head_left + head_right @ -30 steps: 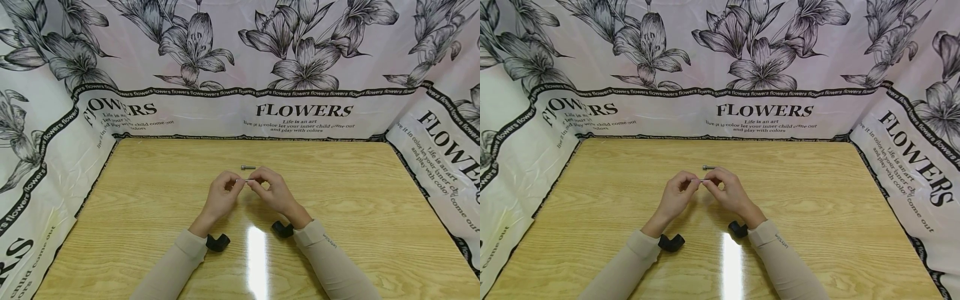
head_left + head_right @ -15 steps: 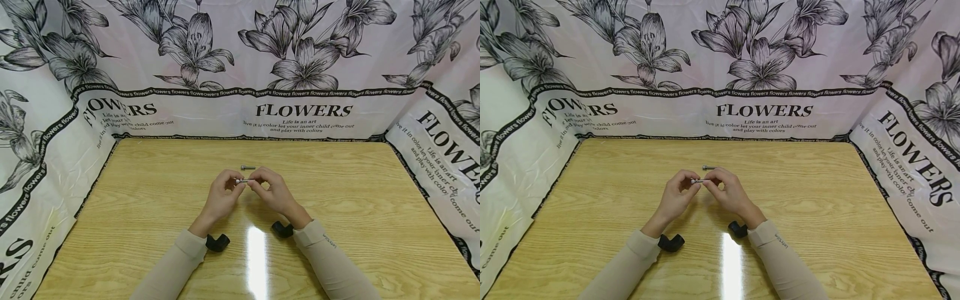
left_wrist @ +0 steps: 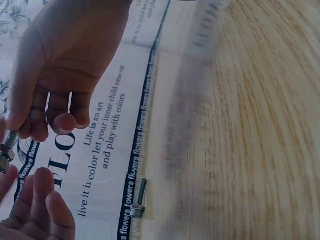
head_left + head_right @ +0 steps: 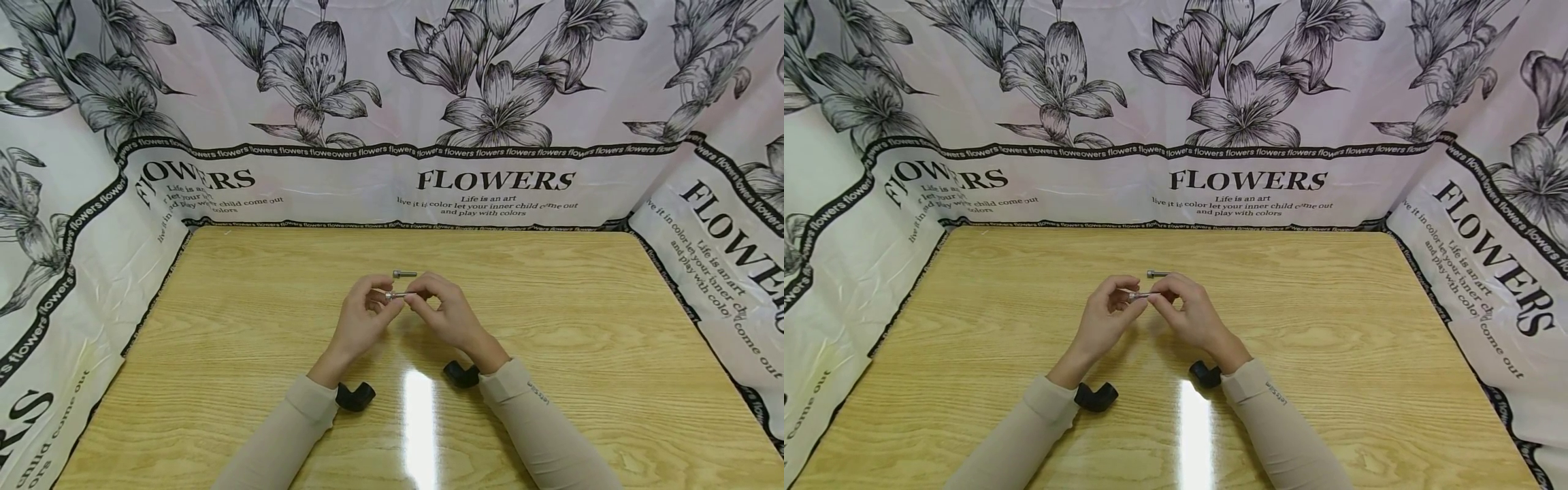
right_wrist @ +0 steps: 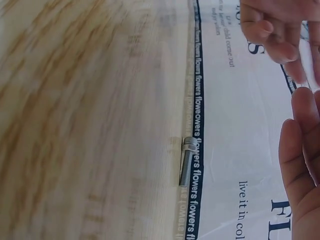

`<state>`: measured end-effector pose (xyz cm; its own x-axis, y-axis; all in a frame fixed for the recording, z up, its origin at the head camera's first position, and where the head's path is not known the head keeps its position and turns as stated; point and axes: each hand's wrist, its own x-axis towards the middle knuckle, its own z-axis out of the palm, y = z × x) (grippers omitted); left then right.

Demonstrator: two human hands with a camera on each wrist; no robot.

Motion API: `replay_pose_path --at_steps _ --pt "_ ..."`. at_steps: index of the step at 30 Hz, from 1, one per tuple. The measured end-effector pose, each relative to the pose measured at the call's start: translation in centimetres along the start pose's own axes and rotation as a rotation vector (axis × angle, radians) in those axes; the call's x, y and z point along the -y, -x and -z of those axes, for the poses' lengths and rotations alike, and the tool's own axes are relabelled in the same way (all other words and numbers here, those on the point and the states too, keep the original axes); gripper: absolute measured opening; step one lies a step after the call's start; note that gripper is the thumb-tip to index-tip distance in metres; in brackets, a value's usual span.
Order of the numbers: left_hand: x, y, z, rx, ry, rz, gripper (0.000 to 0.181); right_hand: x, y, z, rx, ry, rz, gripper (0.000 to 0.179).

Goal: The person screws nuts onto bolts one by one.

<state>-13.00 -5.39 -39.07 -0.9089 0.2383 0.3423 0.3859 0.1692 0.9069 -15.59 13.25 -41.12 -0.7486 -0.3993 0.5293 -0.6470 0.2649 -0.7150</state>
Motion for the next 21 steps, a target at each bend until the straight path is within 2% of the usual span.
replay_pose_path --at_steps 2,4,8,15,21 --pt "0.2 0.0 0.1 0.005 0.017 -0.050 0.029 1.1 -0.2 0.2 -0.002 0.003 0.003 0.003" --pt "0.3 -0.1 0.0 0.000 0.017 -0.101 0.026 2.2 -0.4 0.4 -0.005 0.006 0.011 0.003" --pt "0.3 -0.1 -0.1 -0.004 0.012 -0.124 0.017 2.6 -0.5 0.5 -0.007 0.019 0.004 0.002" --pt "0.1 0.0 -0.2 -0.008 -0.026 -0.052 0.003 2.6 -0.6 0.5 -0.007 0.010 0.005 0.003" --pt "-0.2 0.0 -0.2 -0.027 -0.043 0.022 0.010 2.7 -0.7 0.5 0.006 -0.009 0.014 0.004"
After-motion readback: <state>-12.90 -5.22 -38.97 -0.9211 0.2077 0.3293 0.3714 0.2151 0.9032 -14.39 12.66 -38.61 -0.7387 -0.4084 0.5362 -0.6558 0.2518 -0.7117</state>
